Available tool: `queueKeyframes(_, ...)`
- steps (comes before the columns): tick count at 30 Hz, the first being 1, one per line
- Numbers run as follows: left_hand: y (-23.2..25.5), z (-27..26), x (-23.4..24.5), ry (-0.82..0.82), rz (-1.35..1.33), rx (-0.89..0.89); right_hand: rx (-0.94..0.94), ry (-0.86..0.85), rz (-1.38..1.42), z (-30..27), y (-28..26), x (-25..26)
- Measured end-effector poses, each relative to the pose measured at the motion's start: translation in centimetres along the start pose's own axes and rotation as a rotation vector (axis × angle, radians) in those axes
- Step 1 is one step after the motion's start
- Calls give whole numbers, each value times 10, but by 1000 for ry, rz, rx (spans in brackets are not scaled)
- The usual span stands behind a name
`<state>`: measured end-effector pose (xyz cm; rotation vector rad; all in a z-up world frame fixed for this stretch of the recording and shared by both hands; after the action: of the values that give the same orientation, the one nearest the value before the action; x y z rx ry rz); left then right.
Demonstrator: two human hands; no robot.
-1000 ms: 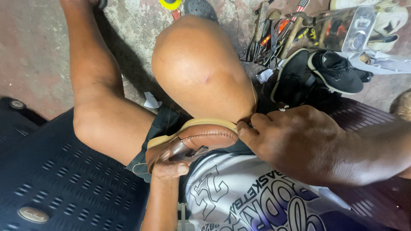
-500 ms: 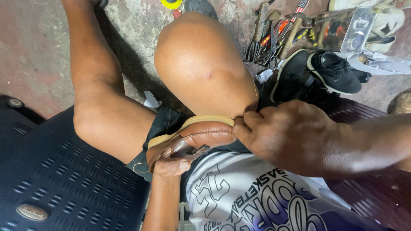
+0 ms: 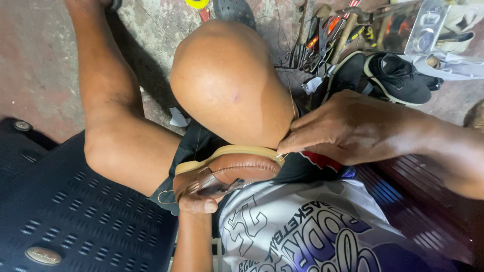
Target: The person sews the sole of a brown leather shoe using a needle and thread. They repeatedly push the needle through the sole and pull the thread tight to secure the stitching.
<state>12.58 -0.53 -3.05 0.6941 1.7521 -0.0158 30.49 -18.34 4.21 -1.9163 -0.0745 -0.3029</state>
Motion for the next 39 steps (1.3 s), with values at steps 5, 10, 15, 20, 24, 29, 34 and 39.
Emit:
queueKeyframes(5, 1, 2, 2, -30, -5, -8, 27, -41, 120, 10, 8, 2)
queueKeyframes(10, 1, 3, -1, -46, -16, -22, 32, -73, 118, 16, 12, -1)
queueKeyframes(15, 7, 9, -14, -33, 27, -20, 57, -9, -13, 14, 13, -6)
queueKeyframes(20, 14, 15, -30, 49, 121, -31, 12, -75, -340, 6, -2, -12)
queueKeyframes(24, 14, 20, -38, 118, 199, -34, -81, -207, -557, 5, -10, -18)
queueKeyframes(29, 1, 23, -40, 258, 205, 46, 74, 27, -418, 5, -20, -9)
queueKeyframes(34, -9, 18, -35, 697, 318, 64, 248, 132, -457, -5, -22, -19)
queueKeyframes(39, -8, 21, -47, 767, 350, 15, 123, -113, -639, -7, -17, -35)
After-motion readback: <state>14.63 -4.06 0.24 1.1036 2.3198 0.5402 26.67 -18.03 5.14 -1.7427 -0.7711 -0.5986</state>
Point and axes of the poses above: each hand's wrist, its own z-axis towards the middle knuckle, its own x-axis out of the back of the hand, y = z × x, the point moved 6 cm from there along z, towards the middle knuckle, and after that the axes turned 6 degrees about y, right-handed, at the moved point
